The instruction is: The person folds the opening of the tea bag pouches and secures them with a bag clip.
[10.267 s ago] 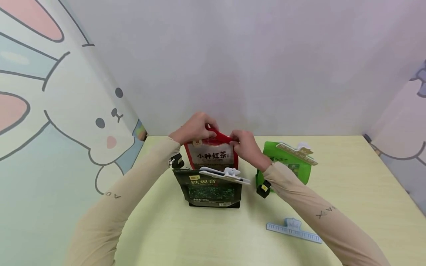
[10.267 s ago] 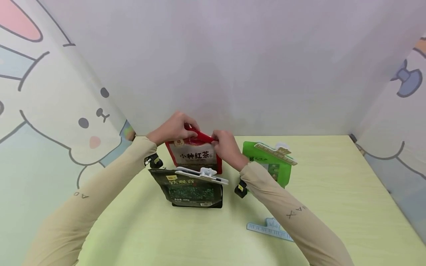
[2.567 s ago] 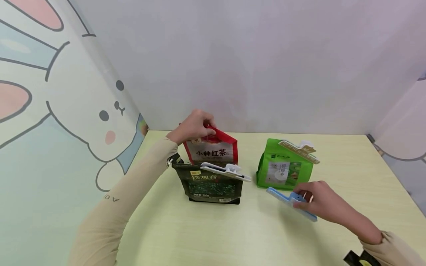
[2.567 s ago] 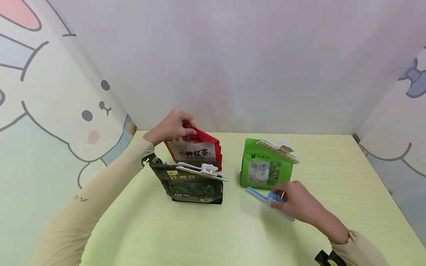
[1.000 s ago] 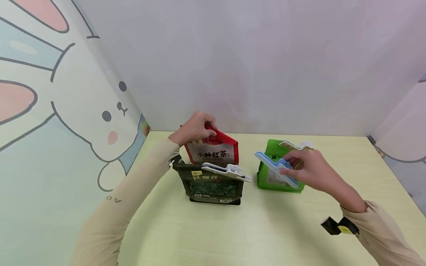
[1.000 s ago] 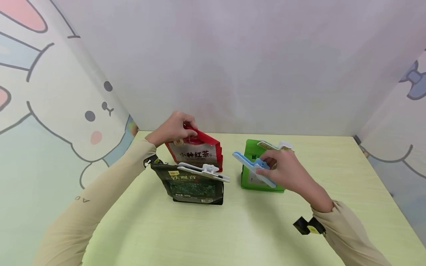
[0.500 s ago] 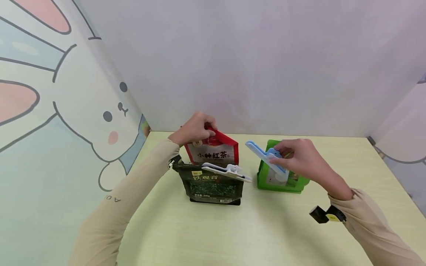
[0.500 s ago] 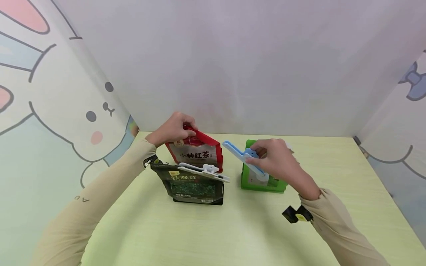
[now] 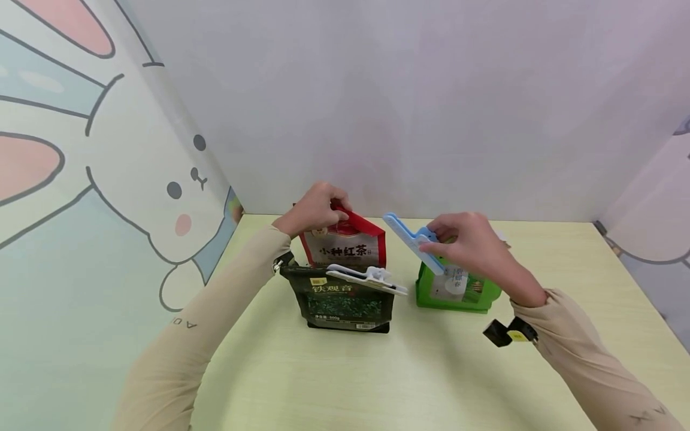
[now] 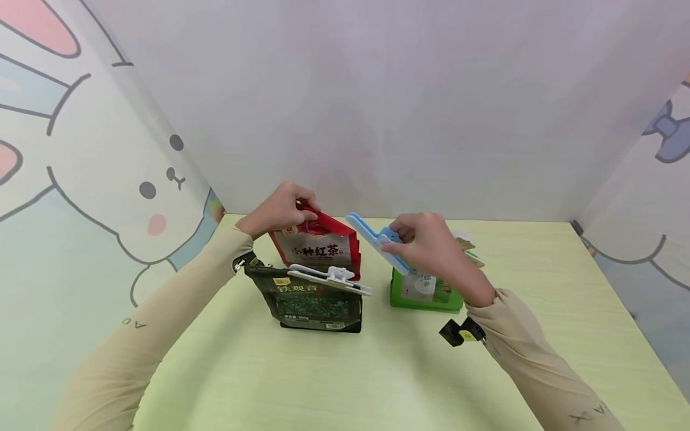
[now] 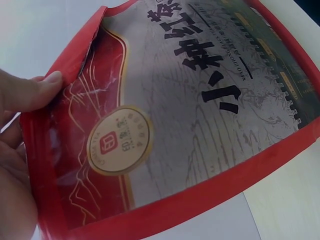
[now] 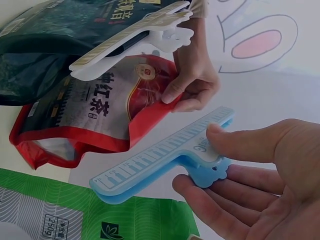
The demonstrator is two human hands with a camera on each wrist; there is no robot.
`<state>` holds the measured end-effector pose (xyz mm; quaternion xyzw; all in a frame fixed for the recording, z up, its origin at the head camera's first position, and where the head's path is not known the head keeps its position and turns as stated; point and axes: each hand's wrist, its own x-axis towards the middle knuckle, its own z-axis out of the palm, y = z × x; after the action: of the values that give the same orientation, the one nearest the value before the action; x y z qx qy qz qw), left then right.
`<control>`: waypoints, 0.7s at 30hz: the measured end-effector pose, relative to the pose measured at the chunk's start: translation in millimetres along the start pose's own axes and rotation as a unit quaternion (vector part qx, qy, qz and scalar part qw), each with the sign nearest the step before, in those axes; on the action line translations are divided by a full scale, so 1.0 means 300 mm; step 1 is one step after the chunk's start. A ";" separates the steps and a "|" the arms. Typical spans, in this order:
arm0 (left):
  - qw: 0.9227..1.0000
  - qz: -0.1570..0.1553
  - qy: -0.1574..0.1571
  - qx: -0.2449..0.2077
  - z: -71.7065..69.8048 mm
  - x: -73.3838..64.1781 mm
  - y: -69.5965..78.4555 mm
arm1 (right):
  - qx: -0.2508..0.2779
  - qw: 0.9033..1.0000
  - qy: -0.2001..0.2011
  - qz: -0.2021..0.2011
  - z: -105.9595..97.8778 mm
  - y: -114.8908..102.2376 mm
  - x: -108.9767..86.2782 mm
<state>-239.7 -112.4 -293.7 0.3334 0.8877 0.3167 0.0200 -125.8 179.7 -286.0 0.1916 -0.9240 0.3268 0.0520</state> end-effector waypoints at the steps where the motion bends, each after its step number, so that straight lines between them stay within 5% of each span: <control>1: 1.000 -0.001 0.000 -0.001 0.000 0.000 0.000 | -0.001 1.000 0.001 0.000 0.001 -0.002 0.005; 21: 1.000 -0.010 0.005 0.011 -0.009 -0.010 0.001 | 0.008 1.000 0.012 -0.023 0.040 -0.046 0.101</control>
<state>-237.9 -115.5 -291.7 0.3233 0.8944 0.3087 0.0148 -148.0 152.8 -280.5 0.2089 -0.9161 0.3353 0.0692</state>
